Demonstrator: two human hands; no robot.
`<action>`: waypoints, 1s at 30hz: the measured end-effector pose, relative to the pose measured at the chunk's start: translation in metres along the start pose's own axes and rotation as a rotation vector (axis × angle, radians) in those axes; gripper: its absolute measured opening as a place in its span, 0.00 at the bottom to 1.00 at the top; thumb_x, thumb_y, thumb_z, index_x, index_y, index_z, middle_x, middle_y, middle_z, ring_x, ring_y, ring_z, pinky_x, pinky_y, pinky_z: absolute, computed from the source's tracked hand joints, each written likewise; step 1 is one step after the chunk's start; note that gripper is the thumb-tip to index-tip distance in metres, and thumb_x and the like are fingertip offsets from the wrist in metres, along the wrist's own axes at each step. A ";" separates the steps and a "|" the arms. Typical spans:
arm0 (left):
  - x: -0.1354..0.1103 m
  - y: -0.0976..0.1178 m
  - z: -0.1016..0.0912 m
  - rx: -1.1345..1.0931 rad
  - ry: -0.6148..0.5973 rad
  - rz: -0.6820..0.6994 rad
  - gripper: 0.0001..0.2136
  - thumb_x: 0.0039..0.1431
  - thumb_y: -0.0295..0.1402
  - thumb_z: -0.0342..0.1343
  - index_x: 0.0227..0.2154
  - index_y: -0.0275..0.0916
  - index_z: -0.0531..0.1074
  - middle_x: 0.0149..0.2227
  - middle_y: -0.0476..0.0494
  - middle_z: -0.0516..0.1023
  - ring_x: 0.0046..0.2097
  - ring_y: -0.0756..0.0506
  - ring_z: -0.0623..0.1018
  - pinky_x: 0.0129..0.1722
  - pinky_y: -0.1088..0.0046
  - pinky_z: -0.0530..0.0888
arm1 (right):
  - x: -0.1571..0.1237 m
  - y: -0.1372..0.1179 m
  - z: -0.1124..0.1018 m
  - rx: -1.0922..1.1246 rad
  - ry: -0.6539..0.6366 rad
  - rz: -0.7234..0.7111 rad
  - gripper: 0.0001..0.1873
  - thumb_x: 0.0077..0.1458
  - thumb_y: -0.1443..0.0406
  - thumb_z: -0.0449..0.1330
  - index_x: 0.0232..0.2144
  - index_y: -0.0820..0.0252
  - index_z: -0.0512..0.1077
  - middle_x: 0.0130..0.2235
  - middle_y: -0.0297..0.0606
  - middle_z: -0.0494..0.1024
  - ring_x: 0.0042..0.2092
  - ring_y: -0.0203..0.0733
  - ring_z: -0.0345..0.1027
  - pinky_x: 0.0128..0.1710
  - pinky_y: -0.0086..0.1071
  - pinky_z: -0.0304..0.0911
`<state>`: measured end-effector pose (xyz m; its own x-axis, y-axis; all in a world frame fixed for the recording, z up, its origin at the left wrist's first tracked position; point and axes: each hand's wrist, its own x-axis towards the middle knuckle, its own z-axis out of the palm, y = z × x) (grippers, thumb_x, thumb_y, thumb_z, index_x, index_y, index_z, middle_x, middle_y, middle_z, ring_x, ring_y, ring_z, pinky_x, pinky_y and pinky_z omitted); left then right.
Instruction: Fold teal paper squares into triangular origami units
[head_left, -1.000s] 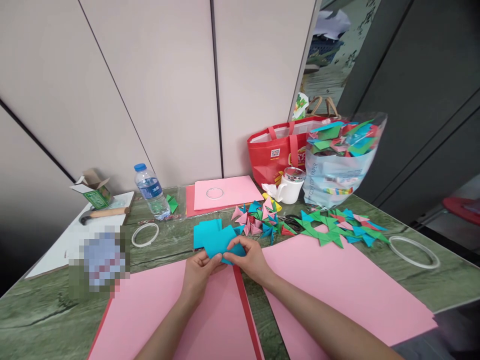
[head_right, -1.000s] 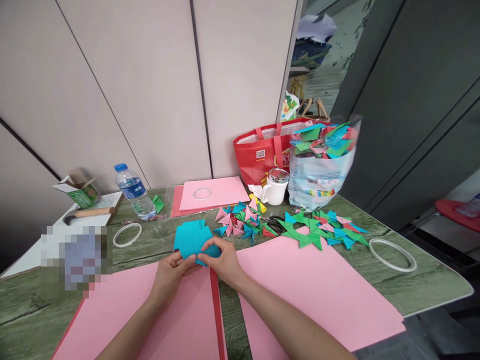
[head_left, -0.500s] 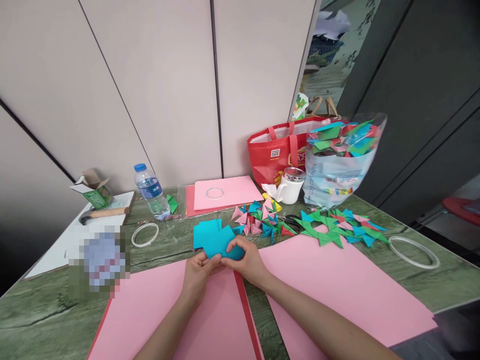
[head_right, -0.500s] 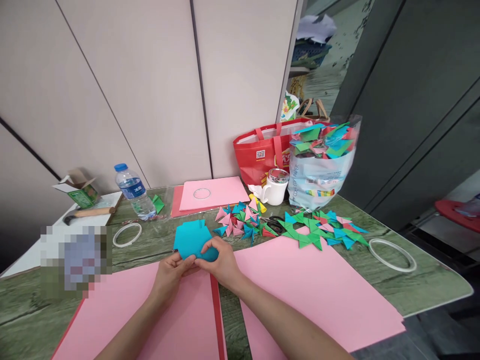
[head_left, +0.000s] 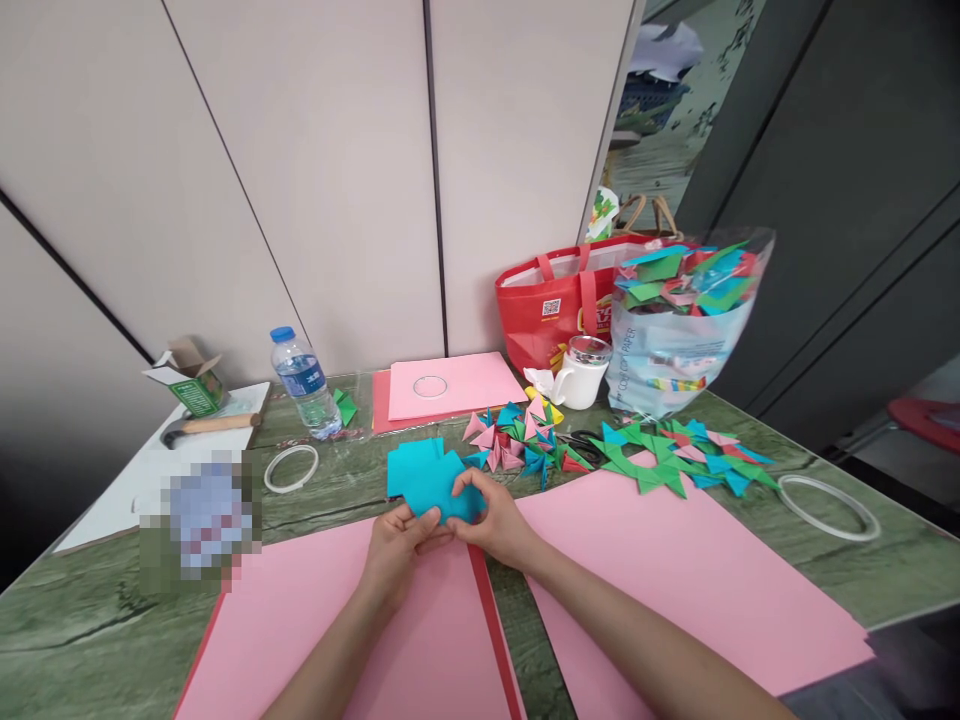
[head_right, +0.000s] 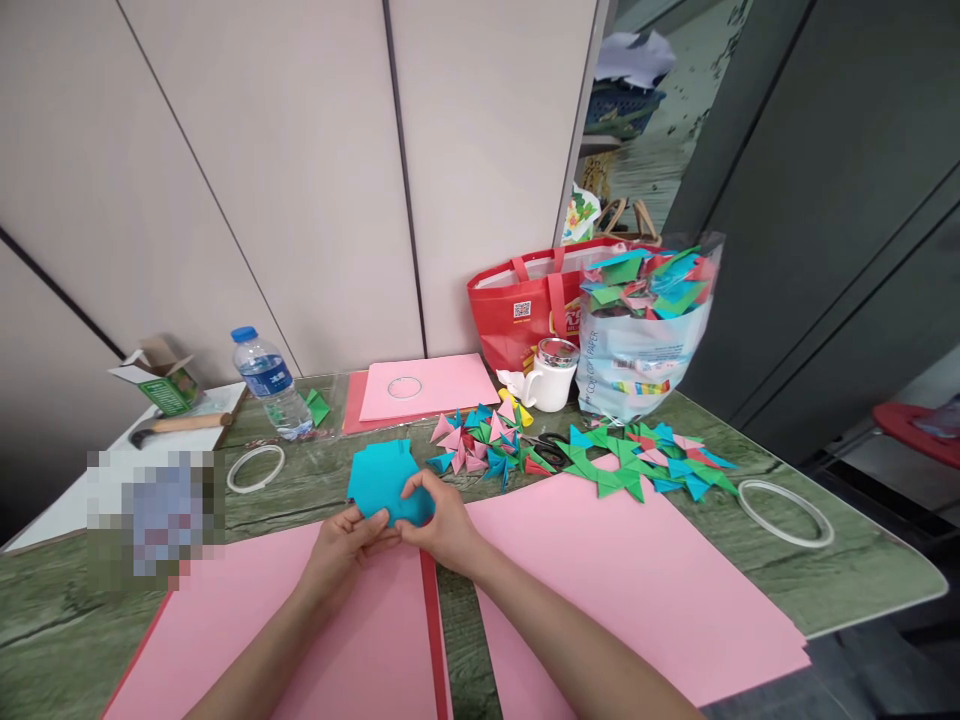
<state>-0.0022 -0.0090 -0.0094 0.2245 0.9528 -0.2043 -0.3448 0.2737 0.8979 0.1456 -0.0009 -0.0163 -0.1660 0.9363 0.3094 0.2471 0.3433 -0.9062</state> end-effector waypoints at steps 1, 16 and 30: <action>0.000 0.001 0.000 -0.002 0.003 -0.009 0.10 0.40 0.31 0.62 0.28 0.33 0.74 0.28 0.41 0.80 0.31 0.42 0.78 0.37 0.63 0.73 | 0.000 0.000 0.000 0.018 -0.013 0.001 0.11 0.38 0.70 0.57 0.28 0.58 0.61 0.28 0.29 0.63 0.23 0.30 0.52 0.18 0.22 0.48; 0.003 0.023 -0.015 0.247 0.057 0.085 0.11 0.41 0.34 0.61 0.28 0.32 0.74 0.24 0.42 0.79 0.27 0.44 0.78 0.34 0.65 0.74 | 0.007 0.013 -0.007 0.132 -0.083 -0.152 0.22 0.36 0.80 0.45 0.31 0.58 0.70 0.33 0.35 0.68 0.36 0.36 0.63 0.32 0.28 0.60; -0.002 0.022 -0.002 0.233 0.201 0.309 0.29 0.44 0.37 0.58 0.51 0.38 0.58 0.19 0.54 0.72 0.24 0.51 0.72 0.28 0.73 0.72 | 0.000 0.000 -0.006 0.029 -0.062 -0.211 0.09 0.44 0.66 0.60 0.32 0.55 0.74 0.32 0.36 0.73 0.33 0.38 0.67 0.32 0.30 0.62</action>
<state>-0.0123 -0.0042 0.0099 -0.0466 0.9982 0.0372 -0.1476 -0.0438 0.9881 0.1510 0.0000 -0.0147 -0.2696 0.8375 0.4752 0.1729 0.5276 -0.8317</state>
